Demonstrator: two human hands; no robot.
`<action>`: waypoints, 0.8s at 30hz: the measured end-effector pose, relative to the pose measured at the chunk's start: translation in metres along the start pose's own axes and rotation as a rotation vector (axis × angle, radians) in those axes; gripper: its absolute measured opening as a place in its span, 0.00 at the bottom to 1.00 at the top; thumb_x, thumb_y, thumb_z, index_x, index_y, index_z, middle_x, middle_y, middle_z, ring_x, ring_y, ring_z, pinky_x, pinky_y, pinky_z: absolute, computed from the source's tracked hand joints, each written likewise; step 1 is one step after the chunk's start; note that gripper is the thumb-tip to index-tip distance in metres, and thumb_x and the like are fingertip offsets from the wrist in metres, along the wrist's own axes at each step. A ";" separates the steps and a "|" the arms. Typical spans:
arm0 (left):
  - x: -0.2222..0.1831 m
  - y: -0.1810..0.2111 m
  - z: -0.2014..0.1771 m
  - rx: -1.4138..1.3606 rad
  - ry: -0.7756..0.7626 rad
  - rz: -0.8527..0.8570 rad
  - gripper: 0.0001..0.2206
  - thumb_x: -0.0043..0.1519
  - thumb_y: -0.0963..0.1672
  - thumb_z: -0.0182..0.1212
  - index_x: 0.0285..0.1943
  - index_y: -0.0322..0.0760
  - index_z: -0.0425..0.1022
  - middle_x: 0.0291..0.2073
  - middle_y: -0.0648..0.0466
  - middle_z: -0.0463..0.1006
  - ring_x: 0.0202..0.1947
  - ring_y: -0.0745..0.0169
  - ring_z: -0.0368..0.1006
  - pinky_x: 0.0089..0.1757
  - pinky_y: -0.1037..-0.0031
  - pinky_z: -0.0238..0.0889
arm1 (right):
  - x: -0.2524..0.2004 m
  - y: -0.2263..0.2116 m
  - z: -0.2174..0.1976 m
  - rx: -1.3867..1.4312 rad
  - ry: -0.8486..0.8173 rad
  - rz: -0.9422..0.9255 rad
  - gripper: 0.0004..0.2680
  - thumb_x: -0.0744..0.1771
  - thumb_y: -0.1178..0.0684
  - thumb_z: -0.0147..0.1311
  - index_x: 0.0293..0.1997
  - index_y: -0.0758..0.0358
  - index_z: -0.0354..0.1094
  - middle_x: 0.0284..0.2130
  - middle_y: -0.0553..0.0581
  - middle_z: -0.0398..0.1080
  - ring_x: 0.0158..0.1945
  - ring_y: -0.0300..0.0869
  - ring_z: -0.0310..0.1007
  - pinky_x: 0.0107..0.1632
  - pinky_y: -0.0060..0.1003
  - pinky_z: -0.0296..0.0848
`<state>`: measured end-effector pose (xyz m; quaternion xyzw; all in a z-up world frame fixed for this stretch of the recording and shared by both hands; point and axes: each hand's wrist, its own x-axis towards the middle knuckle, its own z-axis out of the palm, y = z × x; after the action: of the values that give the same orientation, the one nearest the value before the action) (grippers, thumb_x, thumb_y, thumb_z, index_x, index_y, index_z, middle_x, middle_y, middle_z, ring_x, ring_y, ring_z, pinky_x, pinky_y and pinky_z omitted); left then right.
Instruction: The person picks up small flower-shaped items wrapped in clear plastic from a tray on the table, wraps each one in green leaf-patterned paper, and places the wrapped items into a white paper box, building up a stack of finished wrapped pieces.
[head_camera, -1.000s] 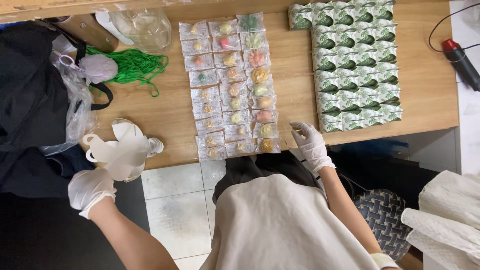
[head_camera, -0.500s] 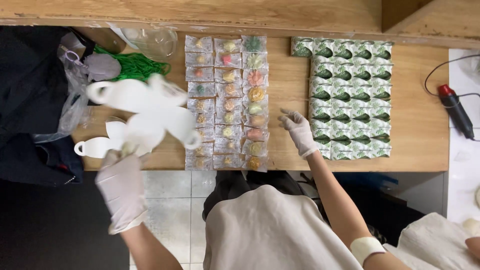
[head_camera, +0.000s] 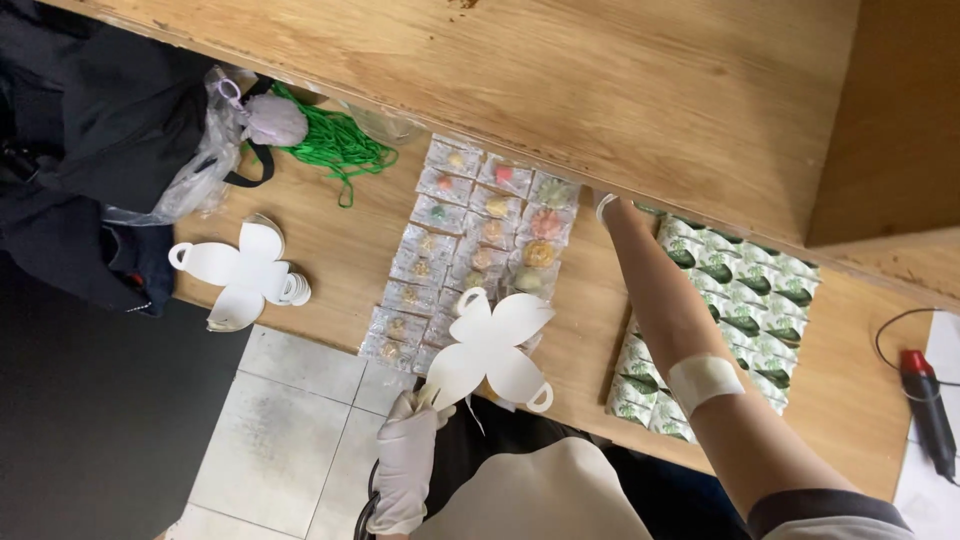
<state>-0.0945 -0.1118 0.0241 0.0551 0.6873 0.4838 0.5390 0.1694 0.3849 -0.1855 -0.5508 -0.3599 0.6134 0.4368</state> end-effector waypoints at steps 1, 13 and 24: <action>0.002 -0.016 -0.006 -0.016 0.057 -0.037 0.05 0.62 0.36 0.49 0.41 0.26 0.72 0.39 0.47 0.80 0.35 0.58 0.82 0.38 0.77 0.71 | 0.000 -0.001 0.007 0.021 -0.025 0.003 0.15 0.67 0.49 0.53 0.59 0.63 0.66 0.51 0.55 0.72 0.47 0.42 0.72 0.47 0.39 0.71; 0.024 -0.035 -0.005 -0.163 0.061 -0.027 0.16 0.59 0.34 0.47 0.54 0.25 0.75 0.41 0.48 0.80 0.36 0.60 0.79 0.40 0.78 0.72 | 0.001 -0.046 0.064 0.318 -0.204 -0.007 0.15 0.68 0.51 0.52 0.60 0.63 0.64 0.53 0.56 0.71 0.51 0.45 0.72 0.50 0.43 0.74; 0.058 0.018 0.018 0.005 -0.044 0.094 0.09 0.60 0.37 0.54 0.46 0.25 0.77 0.34 0.55 0.78 0.32 0.72 0.72 0.34 0.78 0.66 | -0.008 -0.044 0.017 0.575 -0.242 -0.030 0.14 0.68 0.53 0.51 0.61 0.62 0.62 0.54 0.57 0.70 0.54 0.47 0.72 0.53 0.46 0.76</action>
<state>-0.1122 -0.0566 -0.0019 0.0994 0.6732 0.5054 0.5306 0.1590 0.3938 -0.1400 -0.3223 -0.2289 0.7447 0.5377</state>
